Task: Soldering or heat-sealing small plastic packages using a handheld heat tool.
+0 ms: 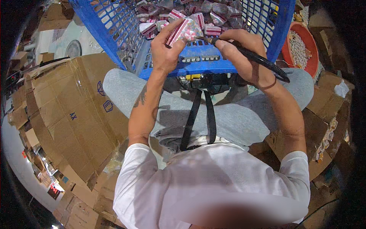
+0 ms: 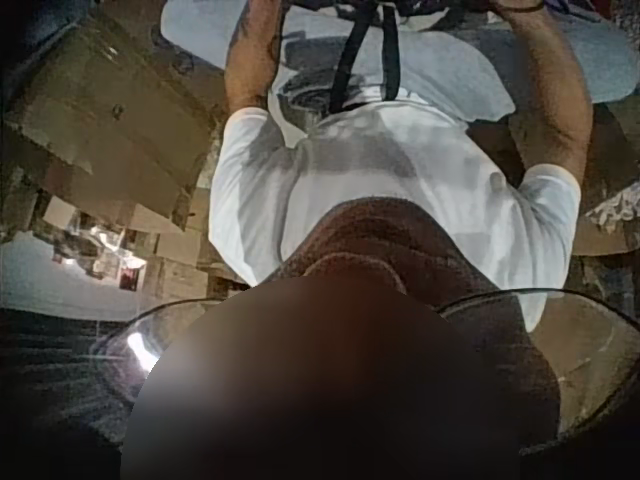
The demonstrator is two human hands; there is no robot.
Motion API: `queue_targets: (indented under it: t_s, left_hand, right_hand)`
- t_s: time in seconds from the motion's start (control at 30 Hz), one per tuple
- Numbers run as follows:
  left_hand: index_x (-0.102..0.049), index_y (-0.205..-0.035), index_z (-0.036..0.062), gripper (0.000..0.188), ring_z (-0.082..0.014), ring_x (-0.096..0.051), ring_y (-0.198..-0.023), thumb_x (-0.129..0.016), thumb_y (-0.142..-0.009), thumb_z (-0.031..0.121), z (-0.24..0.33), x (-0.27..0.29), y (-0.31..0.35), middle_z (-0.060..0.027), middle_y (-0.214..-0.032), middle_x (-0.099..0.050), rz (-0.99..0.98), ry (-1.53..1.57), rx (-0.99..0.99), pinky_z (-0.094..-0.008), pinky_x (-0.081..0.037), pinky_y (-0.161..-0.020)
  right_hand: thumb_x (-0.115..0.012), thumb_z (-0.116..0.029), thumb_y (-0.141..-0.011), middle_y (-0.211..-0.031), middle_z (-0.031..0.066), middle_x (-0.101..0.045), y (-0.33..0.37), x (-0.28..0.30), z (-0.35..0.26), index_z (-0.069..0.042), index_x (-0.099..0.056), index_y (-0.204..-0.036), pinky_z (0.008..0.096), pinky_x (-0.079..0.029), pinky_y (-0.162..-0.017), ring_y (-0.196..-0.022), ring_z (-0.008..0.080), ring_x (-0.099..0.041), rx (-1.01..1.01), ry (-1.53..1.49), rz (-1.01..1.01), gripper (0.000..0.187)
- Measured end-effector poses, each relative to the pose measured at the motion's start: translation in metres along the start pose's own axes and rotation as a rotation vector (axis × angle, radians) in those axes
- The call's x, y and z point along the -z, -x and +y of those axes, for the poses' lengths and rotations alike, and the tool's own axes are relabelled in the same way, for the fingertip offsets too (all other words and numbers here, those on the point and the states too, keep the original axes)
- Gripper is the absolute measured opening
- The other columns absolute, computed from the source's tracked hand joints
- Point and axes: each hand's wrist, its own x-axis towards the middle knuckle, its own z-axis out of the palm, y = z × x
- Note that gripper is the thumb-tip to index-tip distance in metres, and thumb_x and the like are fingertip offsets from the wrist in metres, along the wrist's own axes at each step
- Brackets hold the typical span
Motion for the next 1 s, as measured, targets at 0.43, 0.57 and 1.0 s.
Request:
queue_targets:
  t_s: [0.43,0.57,1.0]
  left_hand:
    - [-0.058,-0.131,0.0,0.05,-0.016,-0.063,-0.102,-0.063,-0.083,0.014,0.002,0.0,0.0,-0.011,-0.118,-0.065,-0.039,0.158,0.071,-0.0282,-0.05,-0.088]
    - [-0.058,-0.13,-0.0008,0.052,-0.0177,-0.062,-0.107,-0.066,-0.081,0.013,-0.004,0.005,0.003,-0.0117,-0.121,-0.064,-0.064,0.226,0.079,-0.0294,-0.048,-0.094]
    - [-0.049,-0.136,-0.0009,0.069,-0.0379,-0.051,-0.123,-0.075,-0.077,0.026,0.183,0.238,0.107,-0.0211,-0.133,-0.054,0.963,-2.416,-0.431,-0.0481,-0.041,-0.102]
  right_hand:
    - [-0.07,-0.023,-0.084,-0.078,0.0137,-0.067,0.003,0.018,-0.01,0.0,-0.069,-0.096,0.0317,-0.051,-0.065,-0.071,0.0208,-0.066,-0.029,-0.033,0.079,0.026]
    - [-0.069,-0.022,-0.085,-0.077,0.0119,-0.067,0.004,0.018,-0.009,0.0,-0.068,-0.096,0.0309,-0.05,-0.064,-0.071,0.0181,-0.065,-0.003,-0.05,0.088,0.025]
    - [-0.066,-0.021,-0.086,-0.075,0.0049,-0.062,0.004,0.041,-0.014,0.001,-0.068,-0.097,0.0267,-0.044,-0.059,-0.065,0.0117,-0.056,-0.281,-0.257,0.273,0.025]
